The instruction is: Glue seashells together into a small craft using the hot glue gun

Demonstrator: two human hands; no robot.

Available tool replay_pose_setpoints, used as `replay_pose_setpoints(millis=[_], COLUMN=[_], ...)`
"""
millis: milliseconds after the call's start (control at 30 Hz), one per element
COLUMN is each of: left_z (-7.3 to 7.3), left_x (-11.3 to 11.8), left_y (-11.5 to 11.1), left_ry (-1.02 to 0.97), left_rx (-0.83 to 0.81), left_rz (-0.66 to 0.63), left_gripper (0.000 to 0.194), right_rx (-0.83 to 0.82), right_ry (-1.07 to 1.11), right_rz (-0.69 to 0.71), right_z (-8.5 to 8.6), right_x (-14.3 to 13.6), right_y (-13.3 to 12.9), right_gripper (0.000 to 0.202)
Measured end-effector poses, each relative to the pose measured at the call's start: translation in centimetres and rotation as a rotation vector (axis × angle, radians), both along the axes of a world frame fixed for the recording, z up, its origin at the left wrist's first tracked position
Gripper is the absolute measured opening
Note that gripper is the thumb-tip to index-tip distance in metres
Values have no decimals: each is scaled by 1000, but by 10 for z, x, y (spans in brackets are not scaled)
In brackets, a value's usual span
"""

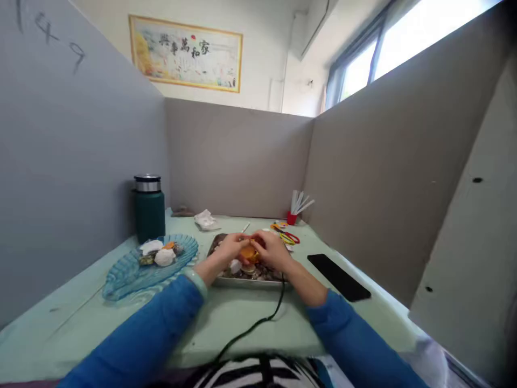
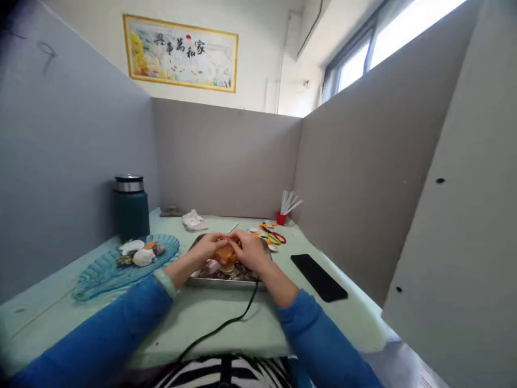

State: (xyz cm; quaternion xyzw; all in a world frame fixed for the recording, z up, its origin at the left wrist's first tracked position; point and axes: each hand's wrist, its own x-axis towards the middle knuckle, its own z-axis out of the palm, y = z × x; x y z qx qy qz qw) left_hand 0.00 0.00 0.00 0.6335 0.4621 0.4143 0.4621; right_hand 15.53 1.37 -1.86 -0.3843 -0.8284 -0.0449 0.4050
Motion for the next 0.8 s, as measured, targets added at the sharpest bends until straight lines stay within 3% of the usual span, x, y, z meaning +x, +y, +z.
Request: replay_pose_setpoints(millis=[433, 800], left_z=[-11, -5], left_x=[-2, -2], left_y=[13, 7], left_ry=[-51, -32], left_rx=[-3, -17], left_rz=[-21, -9], left_gripper=[28, 28], right_rx=[-9, 6], right_ry=[38, 32], right_rz=[41, 39], right_z=[2, 1], right_x=[-1, -1], right_y=[-2, -2], right_gripper=[11, 11])
